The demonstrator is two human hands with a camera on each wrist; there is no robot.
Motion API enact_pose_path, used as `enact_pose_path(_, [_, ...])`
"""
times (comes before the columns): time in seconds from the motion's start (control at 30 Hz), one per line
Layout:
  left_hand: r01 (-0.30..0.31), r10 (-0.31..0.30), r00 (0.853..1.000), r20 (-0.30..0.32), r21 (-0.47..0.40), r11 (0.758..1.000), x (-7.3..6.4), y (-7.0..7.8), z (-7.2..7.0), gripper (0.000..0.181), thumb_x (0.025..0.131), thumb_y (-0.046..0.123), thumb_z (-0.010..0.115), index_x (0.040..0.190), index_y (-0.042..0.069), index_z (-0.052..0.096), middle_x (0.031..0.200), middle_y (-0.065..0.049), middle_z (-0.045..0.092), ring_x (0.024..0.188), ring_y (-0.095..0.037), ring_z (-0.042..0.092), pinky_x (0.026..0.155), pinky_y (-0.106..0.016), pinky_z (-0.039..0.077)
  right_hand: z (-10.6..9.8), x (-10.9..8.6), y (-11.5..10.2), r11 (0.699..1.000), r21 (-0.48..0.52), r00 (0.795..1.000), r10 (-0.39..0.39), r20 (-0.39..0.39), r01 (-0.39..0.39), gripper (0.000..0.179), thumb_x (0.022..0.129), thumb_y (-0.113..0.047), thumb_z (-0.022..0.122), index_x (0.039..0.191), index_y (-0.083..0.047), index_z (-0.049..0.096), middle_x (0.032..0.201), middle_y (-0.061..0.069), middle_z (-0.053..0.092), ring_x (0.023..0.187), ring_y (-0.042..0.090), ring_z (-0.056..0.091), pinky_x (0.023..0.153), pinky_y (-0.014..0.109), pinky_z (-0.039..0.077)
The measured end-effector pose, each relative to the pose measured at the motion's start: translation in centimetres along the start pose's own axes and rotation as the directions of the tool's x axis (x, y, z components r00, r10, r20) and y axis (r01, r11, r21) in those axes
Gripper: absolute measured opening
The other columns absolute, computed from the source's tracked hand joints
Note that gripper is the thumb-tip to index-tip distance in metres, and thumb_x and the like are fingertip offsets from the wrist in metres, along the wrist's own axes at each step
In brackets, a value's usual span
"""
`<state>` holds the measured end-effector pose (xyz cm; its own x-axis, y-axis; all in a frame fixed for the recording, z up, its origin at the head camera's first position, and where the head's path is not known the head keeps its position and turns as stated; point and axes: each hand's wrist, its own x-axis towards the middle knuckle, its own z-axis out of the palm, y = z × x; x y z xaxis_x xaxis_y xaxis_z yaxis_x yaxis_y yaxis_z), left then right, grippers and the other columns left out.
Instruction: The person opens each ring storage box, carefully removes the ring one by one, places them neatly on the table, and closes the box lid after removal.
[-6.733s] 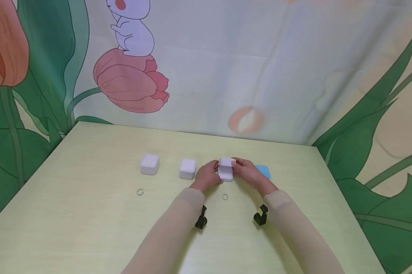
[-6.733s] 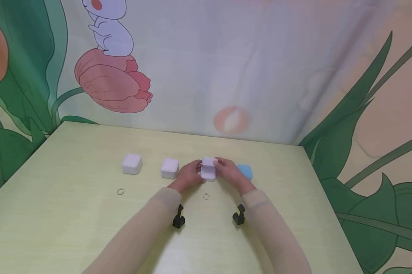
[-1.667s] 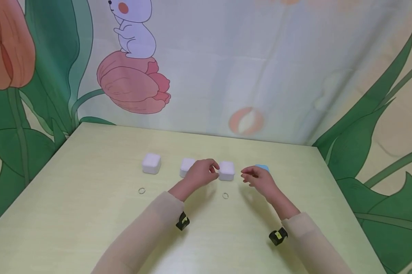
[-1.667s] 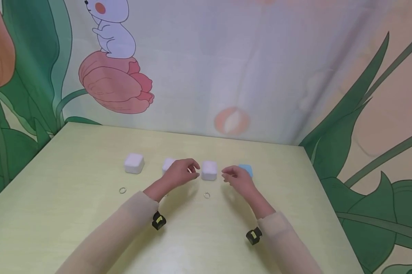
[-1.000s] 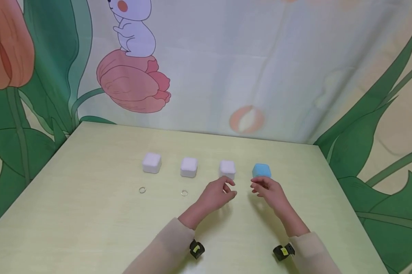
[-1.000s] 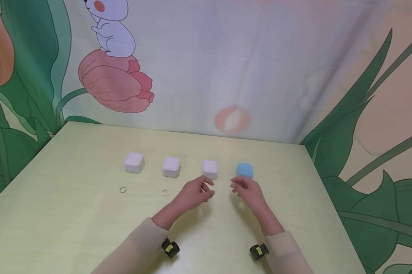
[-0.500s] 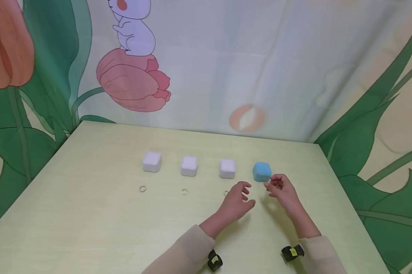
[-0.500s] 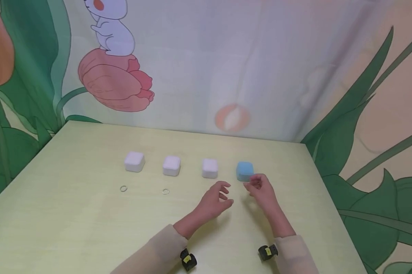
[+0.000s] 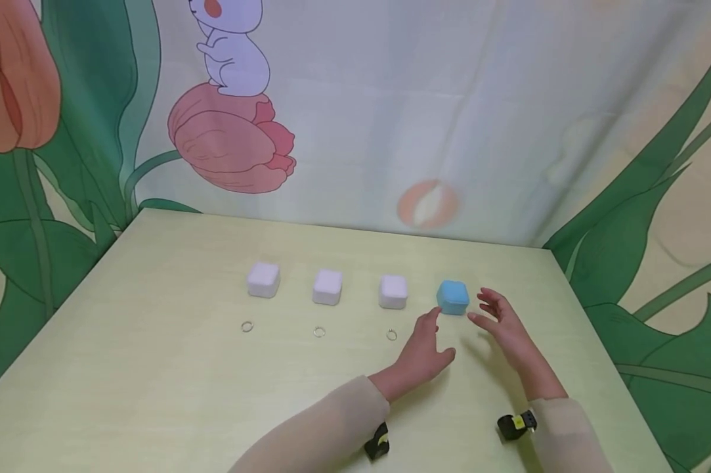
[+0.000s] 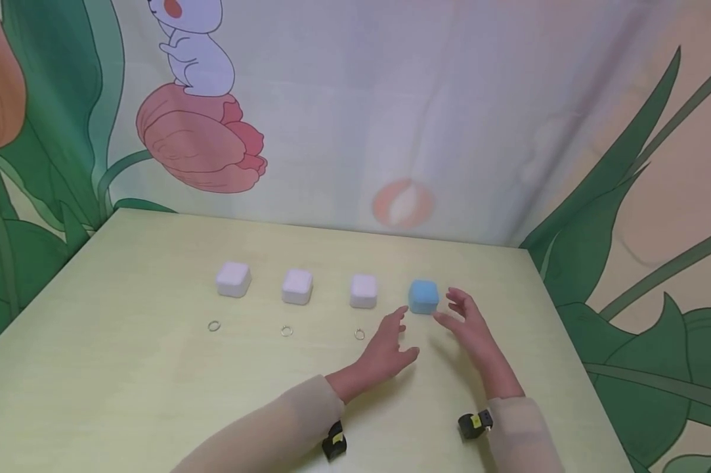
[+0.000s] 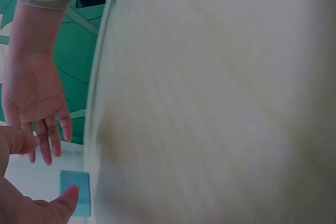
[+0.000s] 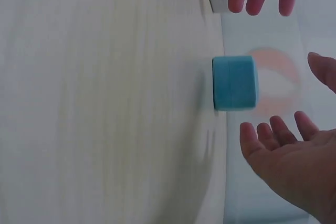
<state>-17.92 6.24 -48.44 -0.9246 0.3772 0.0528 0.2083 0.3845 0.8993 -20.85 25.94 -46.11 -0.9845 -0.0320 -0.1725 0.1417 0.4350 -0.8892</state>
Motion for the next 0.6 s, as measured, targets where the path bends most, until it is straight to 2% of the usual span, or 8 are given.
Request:
enact_pose_path(0.13, [0.019,-0.019,1.0,-0.006,-0.02,1.0,1.2,-0.4,0.1,0.075,0.093,0.01,0.066,0.156,-0.004,0.029,0.158,-0.025,0.039,0.136,-0.037,0.056,0.112,-0.046,0.049,-0.6,0.9,0.4,0.999,-0.031,0.999,-0.016,0.032,0.017,0.077,0.104,-0.018,0.058,0.163,-0.004,0.011,0.17,0.023,0.018,0.159,0.044,0.016,0.127,0.062,0.023])
enact_pose_path(0.43, [0.139,-0.149,0.987,-0.058,-0.139,0.98,3.7,0.0,0.1,0.072,0.091,0.006,0.068,0.154,-0.003,0.035,0.153,-0.026,0.047,0.137,-0.041,0.056,0.113,-0.048,0.049,-1.5,2.8,1.1,0.996,-0.074,0.991,-0.048,0.125,0.058,0.075,0.104,-0.019,0.059,0.162,-0.001,0.016,0.169,0.026,0.02,0.155,0.048,0.024,0.123,0.06,0.031])
enact_pose_path(0.53, [0.139,-0.153,0.984,-0.092,-0.139,0.98,5.0,-1.1,0.6,0.072,0.089,0.005,0.07,0.153,-0.002,0.038,0.154,-0.025,0.047,0.136,-0.041,0.057,0.112,-0.046,0.051,-1.7,3.5,1.4,0.994,-0.086,0.986,-0.058,0.158,0.072,0.076,0.104,-0.019,0.059,0.162,0.0,0.015,0.169,0.027,0.019,0.155,0.049,0.025,0.122,0.06,0.032])
enact_pose_path(0.6, [0.091,-0.105,0.983,-0.149,-0.092,0.992,6.7,-3.8,2.2,0.07,0.089,0.008,0.071,0.151,0.001,0.041,0.151,-0.023,0.051,0.131,-0.037,0.062,0.105,-0.041,0.055,-1.8,3.9,1.5,0.993,-0.092,0.983,-0.052,0.174,0.069,0.076,0.104,-0.019,0.059,0.162,0.0,0.015,0.169,0.027,0.018,0.155,0.049,0.025,0.123,0.06,0.031])
